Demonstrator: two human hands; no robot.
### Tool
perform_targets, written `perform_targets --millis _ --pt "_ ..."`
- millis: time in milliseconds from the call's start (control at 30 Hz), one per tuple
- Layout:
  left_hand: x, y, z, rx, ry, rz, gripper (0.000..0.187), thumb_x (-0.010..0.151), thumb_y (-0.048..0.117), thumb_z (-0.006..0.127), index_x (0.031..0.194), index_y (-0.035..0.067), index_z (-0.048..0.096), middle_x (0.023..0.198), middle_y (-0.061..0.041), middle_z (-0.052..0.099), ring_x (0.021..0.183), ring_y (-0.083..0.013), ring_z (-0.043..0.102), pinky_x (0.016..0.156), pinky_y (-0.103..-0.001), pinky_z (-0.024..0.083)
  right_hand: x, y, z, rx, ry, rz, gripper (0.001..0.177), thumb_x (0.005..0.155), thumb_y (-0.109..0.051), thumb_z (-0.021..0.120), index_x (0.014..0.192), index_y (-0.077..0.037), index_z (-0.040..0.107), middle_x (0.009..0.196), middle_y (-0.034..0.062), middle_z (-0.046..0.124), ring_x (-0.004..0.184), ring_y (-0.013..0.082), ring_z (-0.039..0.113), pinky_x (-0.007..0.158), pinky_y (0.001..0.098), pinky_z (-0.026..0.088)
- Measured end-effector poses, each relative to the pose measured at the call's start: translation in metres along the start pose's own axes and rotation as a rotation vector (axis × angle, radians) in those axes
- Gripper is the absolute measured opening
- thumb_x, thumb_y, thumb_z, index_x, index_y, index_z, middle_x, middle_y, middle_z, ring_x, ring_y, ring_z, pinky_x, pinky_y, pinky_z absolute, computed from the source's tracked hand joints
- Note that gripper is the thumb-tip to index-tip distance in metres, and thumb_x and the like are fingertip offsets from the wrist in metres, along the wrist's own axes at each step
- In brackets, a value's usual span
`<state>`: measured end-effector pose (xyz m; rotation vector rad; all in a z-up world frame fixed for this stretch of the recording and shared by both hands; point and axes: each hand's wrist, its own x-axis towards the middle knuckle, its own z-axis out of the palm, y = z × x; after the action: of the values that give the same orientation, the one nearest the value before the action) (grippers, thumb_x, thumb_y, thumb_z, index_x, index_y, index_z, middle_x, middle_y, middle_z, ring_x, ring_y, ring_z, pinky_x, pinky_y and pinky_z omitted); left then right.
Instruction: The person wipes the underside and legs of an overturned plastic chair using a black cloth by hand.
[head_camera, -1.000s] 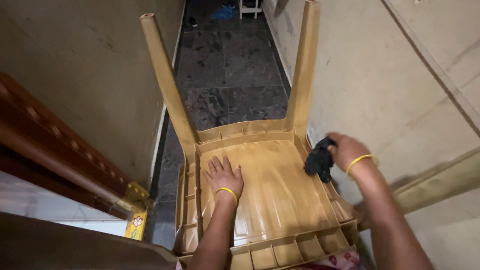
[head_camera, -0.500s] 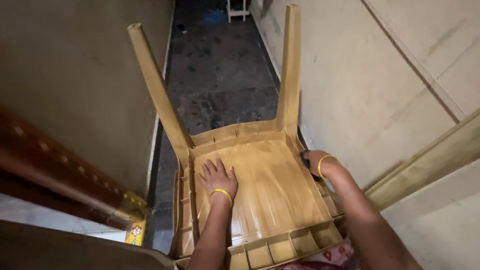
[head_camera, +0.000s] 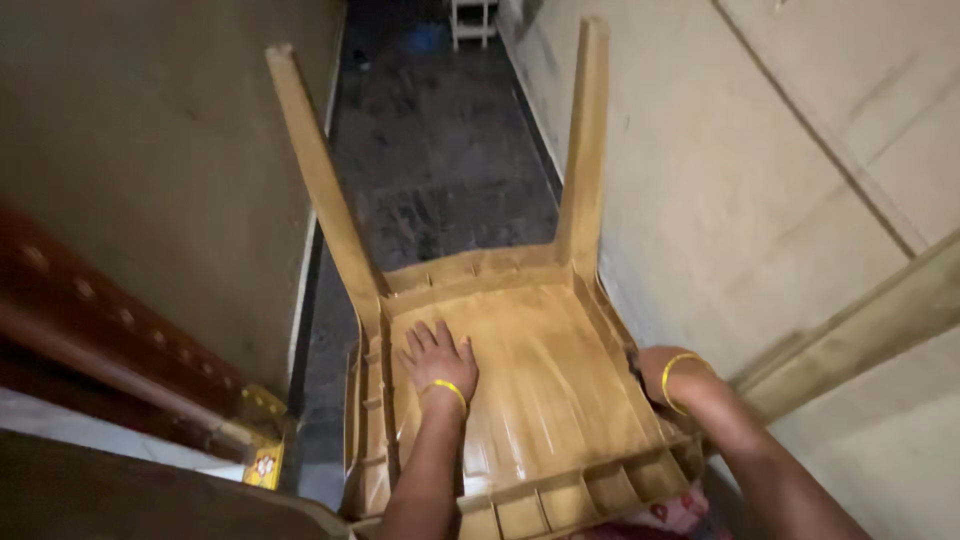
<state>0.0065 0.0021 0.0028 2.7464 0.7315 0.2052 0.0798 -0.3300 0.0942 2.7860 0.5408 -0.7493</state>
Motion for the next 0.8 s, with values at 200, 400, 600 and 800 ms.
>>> perform_targets --millis 200,400,600,800 --pt "-0.012 -0.005 -0.001 -0.014 0.000 -0.016 0.068 0.100 0.050 0.039 0.156 0.011 0.036 0.165 -0.022 0.023 0.152 -0.0411 0.018 0.121 -0.060 0.011 -0.036 0.027 -0.070 0.202 0.232 -0.292 0.033 0.079 -0.013 0.071 0.110 -0.021 0.077 0.106 0.0127 0.077 0.101 0.0337 0.071 0.089 0.0411 0.056" --pt "-0.007 0.001 -0.010 0.002 -0.005 -0.019 0.068 0.099 0.050 0.040 0.156 0.012 0.036 0.164 -0.022 0.024 0.153 -0.0405 0.017 0.121 -0.060 0.013 -0.054 -0.009 -0.149 0.710 0.613 -0.111 0.025 0.089 -0.010 0.069 0.113 -0.014 0.077 0.087 0.0182 0.075 0.079 0.0359 0.070 0.073 0.0423 0.055" --pt "-0.008 0.001 -0.007 -0.043 -0.007 -0.026 0.068 0.100 0.050 0.039 0.155 0.011 0.035 0.165 -0.023 0.022 0.154 -0.0405 0.015 0.121 -0.060 0.012 -0.028 -0.044 -0.160 0.673 1.160 -0.227 0.029 0.086 -0.005 0.066 0.113 -0.011 0.075 0.108 0.0156 0.073 0.092 0.0380 0.069 0.079 0.0458 0.055" --pt "-0.009 0.002 -0.012 -0.040 -0.002 -0.018 0.067 0.099 0.048 0.041 0.154 0.009 0.036 0.164 -0.023 0.023 0.153 -0.0413 0.016 0.120 -0.061 0.011 0.051 -0.057 -0.125 0.336 0.498 0.026 0.040 0.089 -0.018 0.070 0.129 -0.016 0.066 0.122 0.0195 0.068 0.115 0.0389 0.065 0.096 0.0463 0.053"
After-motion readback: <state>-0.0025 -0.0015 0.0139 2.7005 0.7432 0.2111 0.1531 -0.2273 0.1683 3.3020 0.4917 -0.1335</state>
